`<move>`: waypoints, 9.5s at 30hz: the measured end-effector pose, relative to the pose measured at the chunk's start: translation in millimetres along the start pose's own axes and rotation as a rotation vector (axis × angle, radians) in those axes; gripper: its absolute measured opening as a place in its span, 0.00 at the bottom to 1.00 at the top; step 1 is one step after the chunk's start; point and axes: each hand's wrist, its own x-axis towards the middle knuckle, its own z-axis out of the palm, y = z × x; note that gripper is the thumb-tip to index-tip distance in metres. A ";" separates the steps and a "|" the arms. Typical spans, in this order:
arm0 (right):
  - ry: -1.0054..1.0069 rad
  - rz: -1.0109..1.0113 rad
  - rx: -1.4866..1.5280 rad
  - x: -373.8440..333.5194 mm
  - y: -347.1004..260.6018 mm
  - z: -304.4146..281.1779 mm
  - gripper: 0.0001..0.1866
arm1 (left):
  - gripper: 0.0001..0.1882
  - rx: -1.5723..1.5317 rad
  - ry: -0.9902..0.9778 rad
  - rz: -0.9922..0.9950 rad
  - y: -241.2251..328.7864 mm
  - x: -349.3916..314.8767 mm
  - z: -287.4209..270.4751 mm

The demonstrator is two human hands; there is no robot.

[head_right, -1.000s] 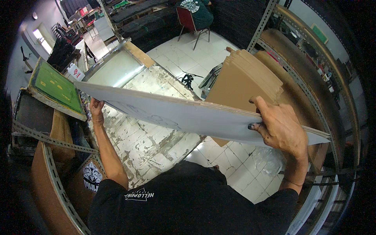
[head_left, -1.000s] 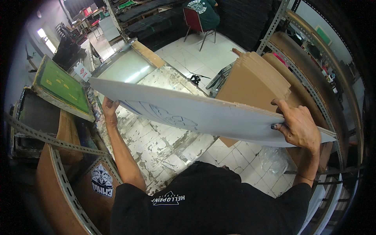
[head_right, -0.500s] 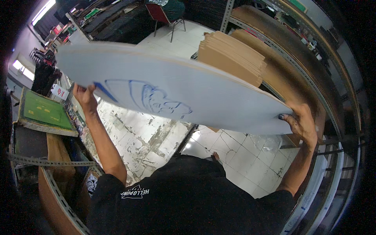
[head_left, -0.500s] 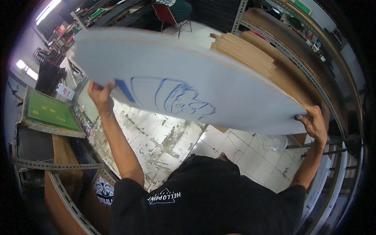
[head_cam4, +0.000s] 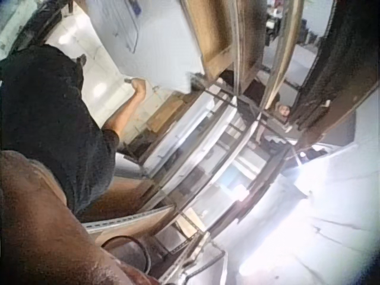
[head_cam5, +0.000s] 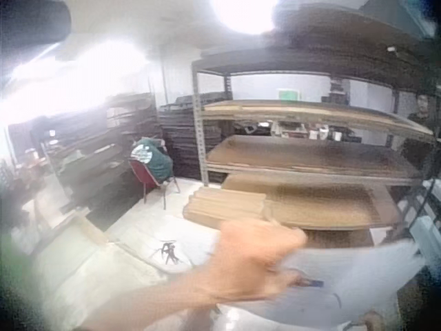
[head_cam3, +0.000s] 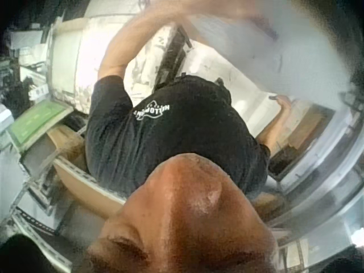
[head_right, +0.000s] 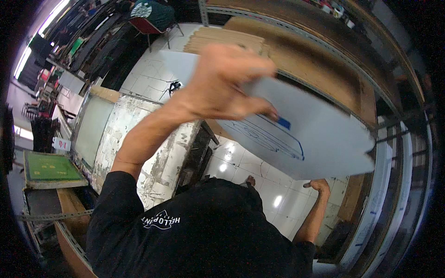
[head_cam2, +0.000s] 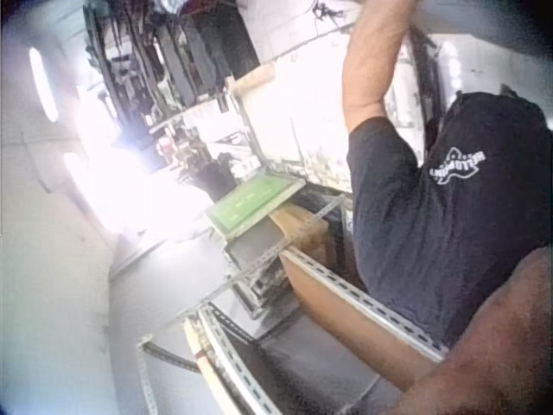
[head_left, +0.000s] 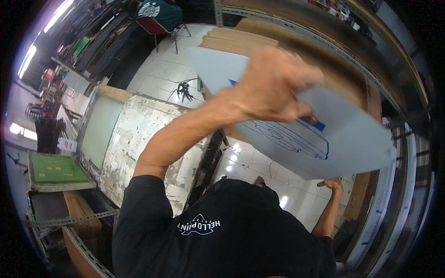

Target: The person repeatedly picks up stacks of white printed sheets and brown cardboard pieces from a metal shelf. They move these items to a nearby workbench, placing them in piles, and occasionally return them to the shelf.

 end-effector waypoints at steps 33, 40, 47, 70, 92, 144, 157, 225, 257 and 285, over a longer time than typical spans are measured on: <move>-0.030 -1.131 -0.606 112.1 -50.4 -149.1 0.08 | 0.35 -0.615 -0.226 -0.662 -7.4 -88.2 260.6; 0.126 -0.861 -0.575 112.0 -114.1 -149.6 0.13 | 0.47 -0.879 -0.110 -0.968 -55.1 -183.2 201.1; 0.219 -0.772 -0.531 119.4 -209.9 -99.6 0.15 | 0.32 -0.774 0.431 -1.163 -122.6 -205.7 195.1; 0.323 -0.859 -0.537 316.3 -376.6 154.9 0.10 | 0.49 -0.434 0.586 -1.232 -384.7 -313.9 97.2; 2.072 -1.239 -0.504 123.8 -463.3 -349.3 0.28 | 0.31 -0.193 0.975 -0.781 -371.6 -152.6 20.0; -0.092 -1.294 1.116 228.6 -627.4 -378.8 0.48 | 0.29 -1.198 1.227 -0.379 -234.1 -202.0 -81.2; -0.034 -1.223 1.291 219.3 -679.7 -244.5 0.11 | 0.32 -1.117 1.352 -0.641 -252.2 -374.5 12.4; 0.624 0.128 1.077 -9.6 296.7 169.9 0.21 | 0.20 -0.931 -0.168 -1.126 -45.5 -166.8 423.2; -0.160 -0.102 -0.117 75.3 64.7 -67.1 0.21 | 0.59 -0.517 -0.115 -0.955 -24.5 -119.4 450.3; 0.191 0.445 1.446 73.5 33.6 -41.7 0.22 | 0.13 -0.640 0.060 -0.508 35.8 -194.9 390.3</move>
